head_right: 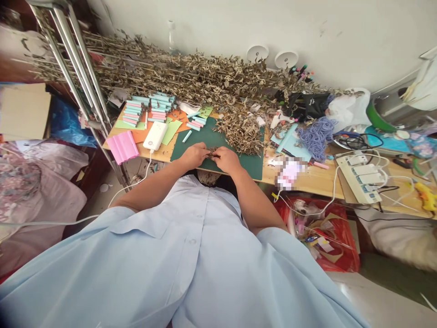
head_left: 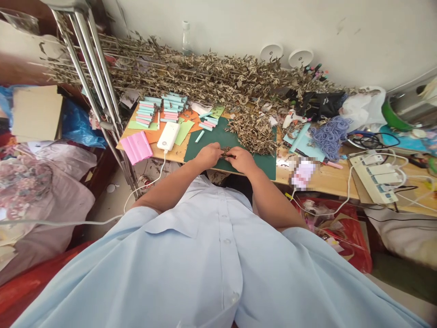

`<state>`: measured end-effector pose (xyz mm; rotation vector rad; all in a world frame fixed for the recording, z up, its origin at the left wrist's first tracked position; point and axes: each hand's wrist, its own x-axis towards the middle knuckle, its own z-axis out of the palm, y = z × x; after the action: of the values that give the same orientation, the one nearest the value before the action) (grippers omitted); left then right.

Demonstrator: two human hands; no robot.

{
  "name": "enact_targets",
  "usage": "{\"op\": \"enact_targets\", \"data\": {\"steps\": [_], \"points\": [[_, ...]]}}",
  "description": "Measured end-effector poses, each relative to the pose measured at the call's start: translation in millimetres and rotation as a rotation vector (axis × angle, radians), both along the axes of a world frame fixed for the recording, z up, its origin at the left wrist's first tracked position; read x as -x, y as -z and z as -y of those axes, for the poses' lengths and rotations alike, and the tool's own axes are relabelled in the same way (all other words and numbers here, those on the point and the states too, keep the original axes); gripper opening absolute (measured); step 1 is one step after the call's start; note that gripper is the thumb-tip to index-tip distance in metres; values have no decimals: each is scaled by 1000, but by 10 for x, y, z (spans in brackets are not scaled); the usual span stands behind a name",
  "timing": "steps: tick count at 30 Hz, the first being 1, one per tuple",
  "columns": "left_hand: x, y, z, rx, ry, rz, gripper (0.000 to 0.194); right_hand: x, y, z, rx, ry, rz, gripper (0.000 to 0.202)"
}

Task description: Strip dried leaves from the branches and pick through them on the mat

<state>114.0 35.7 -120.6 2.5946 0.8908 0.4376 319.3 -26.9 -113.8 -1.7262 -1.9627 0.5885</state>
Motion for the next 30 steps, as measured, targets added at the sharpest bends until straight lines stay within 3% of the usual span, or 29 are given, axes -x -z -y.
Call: {"op": "enact_targets", "data": {"steps": [4,10,16,19,22,26,30], "points": [[101,32,-7,-22,-3,64,30,-82,-32,54,-21,71,-51,26],[102,9,69,36,-259,235,31,-96,18,31,-119,162,-100,24],[-127,3,117,44,-125,146,24,-79,61,-263,-50,52,-30,45],[-165,50,107,93,-117,150,21,-90,78,-363,-3,-20,36,33],[-157,65,107,122,-129,178,25,-114,100,-369,-13,2,37,24],[-159,40,120,84,-137,127,29,-136,115,-309,-32,177,-168,21],[-160,5,129,18,-137,66,28,-120,80,-250,107,326,-564,18]]}}
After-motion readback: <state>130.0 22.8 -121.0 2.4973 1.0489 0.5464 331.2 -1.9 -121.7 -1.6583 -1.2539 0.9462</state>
